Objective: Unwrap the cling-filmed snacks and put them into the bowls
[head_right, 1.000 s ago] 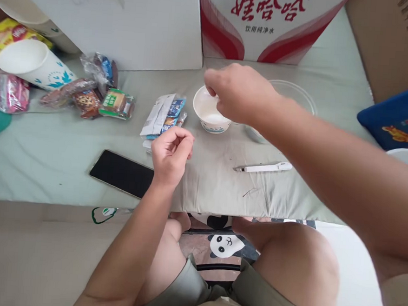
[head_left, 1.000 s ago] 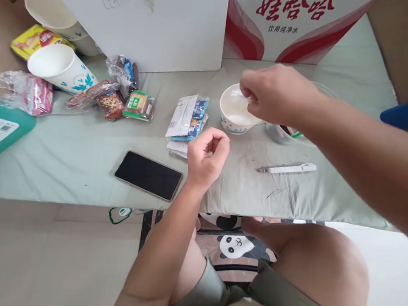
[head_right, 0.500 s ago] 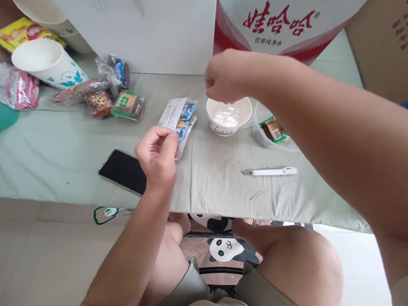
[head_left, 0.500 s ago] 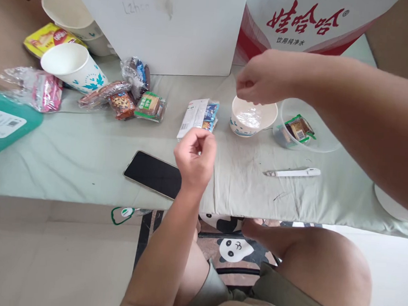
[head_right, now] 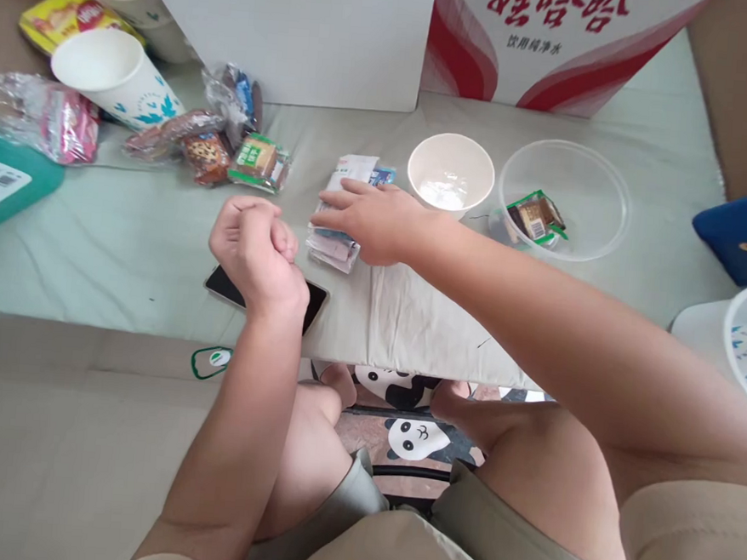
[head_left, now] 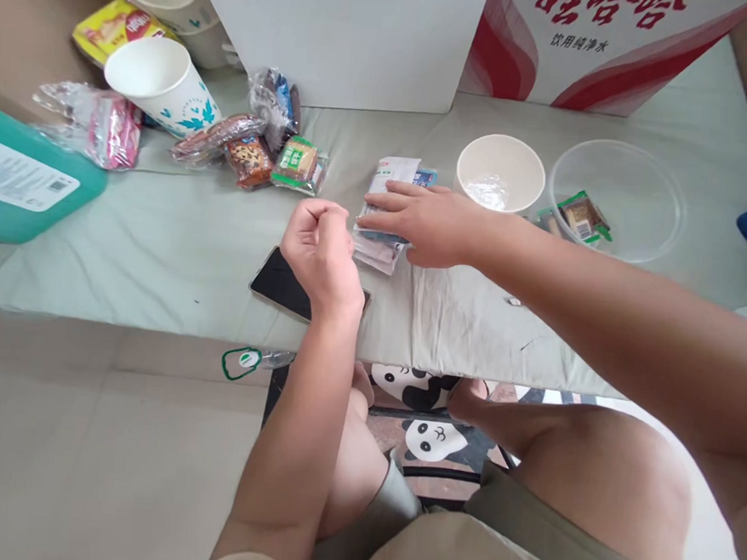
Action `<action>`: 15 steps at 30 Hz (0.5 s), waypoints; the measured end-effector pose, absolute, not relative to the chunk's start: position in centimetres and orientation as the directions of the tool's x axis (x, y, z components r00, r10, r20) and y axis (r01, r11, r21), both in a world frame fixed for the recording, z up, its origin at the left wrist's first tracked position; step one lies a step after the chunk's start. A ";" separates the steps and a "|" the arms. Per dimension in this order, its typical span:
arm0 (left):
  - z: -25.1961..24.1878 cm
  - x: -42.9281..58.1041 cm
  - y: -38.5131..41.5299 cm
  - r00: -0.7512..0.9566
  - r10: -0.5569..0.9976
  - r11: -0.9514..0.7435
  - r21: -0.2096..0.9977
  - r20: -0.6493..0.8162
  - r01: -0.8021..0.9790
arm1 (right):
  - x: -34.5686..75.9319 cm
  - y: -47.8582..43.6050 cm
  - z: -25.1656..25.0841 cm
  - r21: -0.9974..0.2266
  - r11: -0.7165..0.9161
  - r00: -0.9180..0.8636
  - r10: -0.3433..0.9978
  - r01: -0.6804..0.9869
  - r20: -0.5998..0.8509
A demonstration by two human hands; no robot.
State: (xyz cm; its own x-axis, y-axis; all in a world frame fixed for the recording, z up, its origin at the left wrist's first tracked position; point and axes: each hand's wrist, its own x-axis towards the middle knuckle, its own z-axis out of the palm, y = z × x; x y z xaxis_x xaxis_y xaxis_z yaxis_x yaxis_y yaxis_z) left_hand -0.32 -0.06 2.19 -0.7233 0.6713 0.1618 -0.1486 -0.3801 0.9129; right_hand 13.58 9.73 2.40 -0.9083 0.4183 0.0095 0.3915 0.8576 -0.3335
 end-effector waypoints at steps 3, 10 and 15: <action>2.3 -0.6 -0.1 -0.736 0.663 -0.384 0.906 0.135 -0.180 | 14.0 9.5 3.0 -0.335 0.840 -0.889 0.457 0.427 0.015; 1.9 -0.9 -0.4 -0.651 0.748 -0.301 0.940 0.129 -0.159 | 14.7 8.8 6.1 -0.488 0.669 -0.688 0.704 0.560 0.175; 1.7 -0.5 -0.1 -0.573 0.790 -0.301 0.952 0.218 -0.052 | 15.9 6.9 10.2 -0.608 0.604 -0.421 0.797 0.516 0.434</action>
State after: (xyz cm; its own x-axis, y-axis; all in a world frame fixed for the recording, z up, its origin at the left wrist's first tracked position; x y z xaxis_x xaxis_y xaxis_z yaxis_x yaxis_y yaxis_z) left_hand -0.52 -0.12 1.70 -0.5729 0.7900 0.2183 -0.0521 -0.3009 0.9522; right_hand 15.94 6.90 10.22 -0.4211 0.7966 0.4336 0.5161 0.6036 -0.6077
